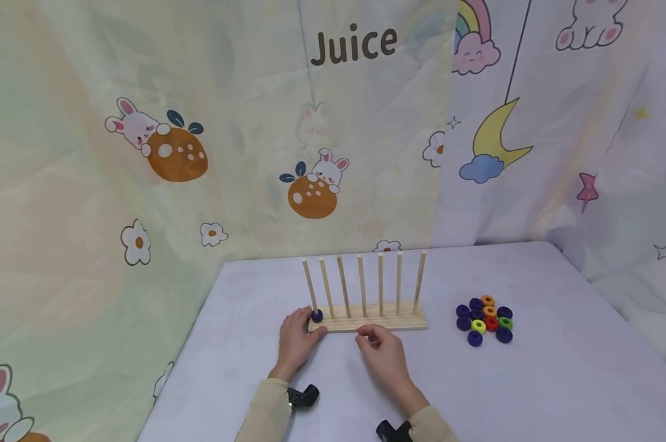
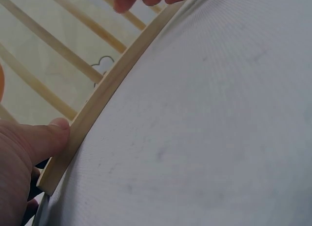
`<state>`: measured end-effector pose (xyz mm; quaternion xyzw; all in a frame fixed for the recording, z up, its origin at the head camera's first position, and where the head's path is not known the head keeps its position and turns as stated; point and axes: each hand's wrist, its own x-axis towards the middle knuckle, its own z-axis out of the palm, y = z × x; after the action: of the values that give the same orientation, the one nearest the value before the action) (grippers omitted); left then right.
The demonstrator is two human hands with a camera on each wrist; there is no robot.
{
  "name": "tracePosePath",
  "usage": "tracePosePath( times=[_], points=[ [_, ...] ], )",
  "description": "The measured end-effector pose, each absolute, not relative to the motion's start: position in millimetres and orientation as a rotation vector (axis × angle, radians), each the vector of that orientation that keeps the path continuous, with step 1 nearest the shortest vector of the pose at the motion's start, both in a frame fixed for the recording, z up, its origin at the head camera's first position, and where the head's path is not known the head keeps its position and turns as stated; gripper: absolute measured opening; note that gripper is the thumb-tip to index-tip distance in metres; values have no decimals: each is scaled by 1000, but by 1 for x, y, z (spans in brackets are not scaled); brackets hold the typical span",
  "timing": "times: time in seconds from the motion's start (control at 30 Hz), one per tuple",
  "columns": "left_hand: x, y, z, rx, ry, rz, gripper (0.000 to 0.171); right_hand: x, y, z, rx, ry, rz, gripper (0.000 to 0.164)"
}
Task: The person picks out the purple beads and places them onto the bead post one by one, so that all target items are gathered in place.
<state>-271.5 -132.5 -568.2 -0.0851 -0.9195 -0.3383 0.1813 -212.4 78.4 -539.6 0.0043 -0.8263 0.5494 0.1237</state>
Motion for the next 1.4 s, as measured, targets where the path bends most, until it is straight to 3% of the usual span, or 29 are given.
tracePosePath(
  times=[1.4],
  points=[
    [-272,-132,-567,-225,-2623,-1004,58,-217,138,-546,-182,-2352,1359,16]
  ],
)
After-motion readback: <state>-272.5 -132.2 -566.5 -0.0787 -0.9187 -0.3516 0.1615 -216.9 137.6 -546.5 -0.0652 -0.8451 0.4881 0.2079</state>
